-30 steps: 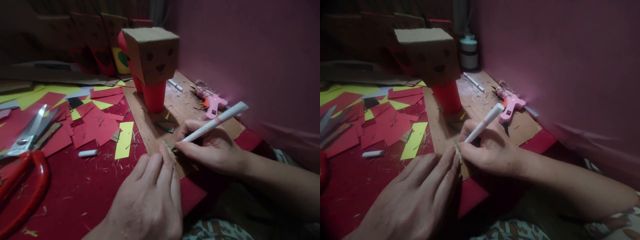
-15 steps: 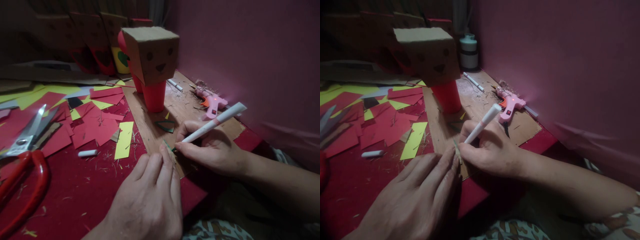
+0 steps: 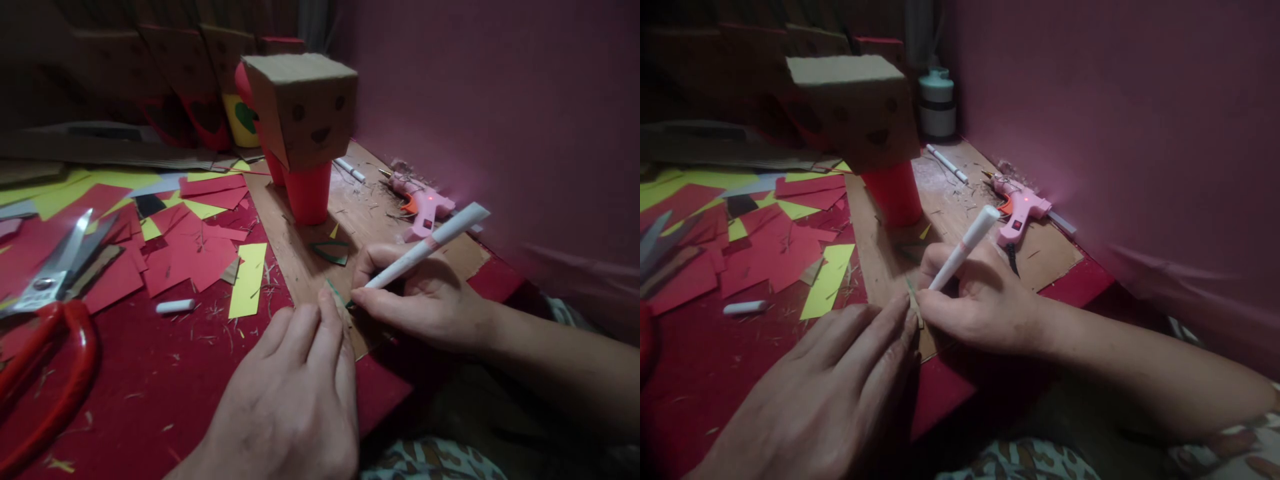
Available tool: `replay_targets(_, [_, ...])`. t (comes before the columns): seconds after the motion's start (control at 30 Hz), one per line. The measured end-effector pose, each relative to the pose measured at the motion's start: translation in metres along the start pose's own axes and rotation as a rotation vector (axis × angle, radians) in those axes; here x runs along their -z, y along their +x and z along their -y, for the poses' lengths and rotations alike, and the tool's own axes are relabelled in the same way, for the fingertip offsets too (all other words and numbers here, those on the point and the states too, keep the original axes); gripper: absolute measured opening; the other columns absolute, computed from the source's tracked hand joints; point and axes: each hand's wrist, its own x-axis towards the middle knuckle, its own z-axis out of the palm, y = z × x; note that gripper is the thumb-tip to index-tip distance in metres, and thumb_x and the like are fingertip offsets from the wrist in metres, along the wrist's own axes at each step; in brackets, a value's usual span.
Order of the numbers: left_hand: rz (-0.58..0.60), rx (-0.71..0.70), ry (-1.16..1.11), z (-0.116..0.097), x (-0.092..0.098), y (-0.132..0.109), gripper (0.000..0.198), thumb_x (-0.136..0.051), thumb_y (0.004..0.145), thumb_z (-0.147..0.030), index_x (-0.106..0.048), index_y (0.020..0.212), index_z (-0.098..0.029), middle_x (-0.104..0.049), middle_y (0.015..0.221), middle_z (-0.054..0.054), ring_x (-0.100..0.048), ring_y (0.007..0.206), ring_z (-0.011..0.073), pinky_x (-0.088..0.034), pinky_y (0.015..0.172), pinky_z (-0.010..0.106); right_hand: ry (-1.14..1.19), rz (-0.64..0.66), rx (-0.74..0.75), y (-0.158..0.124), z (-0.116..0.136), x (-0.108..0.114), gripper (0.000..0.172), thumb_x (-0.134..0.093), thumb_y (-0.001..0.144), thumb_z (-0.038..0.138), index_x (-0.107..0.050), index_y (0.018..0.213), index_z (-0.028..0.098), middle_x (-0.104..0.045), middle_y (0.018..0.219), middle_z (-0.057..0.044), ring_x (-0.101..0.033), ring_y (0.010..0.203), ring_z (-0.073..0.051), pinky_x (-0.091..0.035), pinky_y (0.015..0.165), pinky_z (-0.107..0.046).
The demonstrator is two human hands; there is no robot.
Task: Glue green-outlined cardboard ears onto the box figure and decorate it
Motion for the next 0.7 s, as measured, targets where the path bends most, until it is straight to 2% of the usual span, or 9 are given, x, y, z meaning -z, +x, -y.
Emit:
replay_targets(0.17, [-0.064, 0.175, -0.096, -0.004, -0.008, -0.002, 0.042, -0.038, 0.091, -0.005, -0.073, 0.113, 0.003, -0.075, 0.110, 0.024, -0.062, 0.094, 0.0347, -0.058, 0.084, 0.053, 0.065, -0.029, -0.029, -0.001, 0.001, 0.000, 0.019, -0.064, 0.081, 0.012, -0.056, 0.066, 0.021, -0.055, 0.053, 0.004, -0.053, 0.051, -0.012, -0.039, 0.048, -0.023])
replay_targets(0.23, [-0.069, 0.196, -0.137, -0.006, -0.008, -0.002, 0.042, -0.036, 0.093, -0.006, -0.074, 0.111, 0.001, -0.074, 0.107, 0.022, -0.059, 0.093, 0.0332, -0.057, 0.082, 0.052, 0.079, -0.044, -0.040, -0.001, 0.001, 0.000, 0.019, -0.065, 0.081, 0.013, -0.056, 0.066, 0.021, -0.055, 0.052, 0.004, -0.053, 0.051, -0.012, -0.039, 0.048, -0.024])
replay_targets(0.37, [0.019, 0.185, -0.225, -0.003, -0.002, 0.000, 0.037, -0.039, 0.096, -0.012, -0.074, 0.105, -0.005, -0.070, 0.095, 0.016, -0.054, 0.084, 0.0291, -0.053, 0.072, 0.047, 0.040, -0.056, -0.004, 0.000, -0.001, -0.001, 0.019, -0.066, 0.081, 0.015, -0.057, 0.066, 0.022, -0.056, 0.054, 0.003, -0.054, 0.054, -0.013, -0.039, 0.047, -0.024])
replay_targets(0.5, [0.098, 0.170, -0.249, 0.003, 0.002, 0.000, 0.040, -0.034, 0.099, -0.014, -0.070, 0.116, -0.007, -0.070, 0.106, 0.016, -0.055, 0.091, 0.0301, -0.054, 0.077, 0.049, -0.002, -0.045, -0.001, 0.000, -0.004, -0.001, 0.015, -0.064, 0.080, 0.017, -0.059, 0.067, 0.021, -0.058, 0.055, 0.002, -0.052, 0.053, -0.012, -0.038, 0.047, -0.024])
replay_targets(0.7, [0.125, 0.193, -0.225, 0.002, 0.000, -0.008, 0.042, -0.035, 0.099, -0.013, -0.062, 0.130, -0.004, -0.067, 0.126, 0.019, -0.054, 0.098, 0.0311, -0.052, 0.081, 0.049, -0.010, -0.033, 0.014, -0.001, -0.004, 0.000, 0.018, -0.065, 0.080, 0.017, -0.057, 0.064, 0.021, -0.056, 0.054, 0.003, -0.051, 0.055, -0.012, -0.038, 0.049, -0.024])
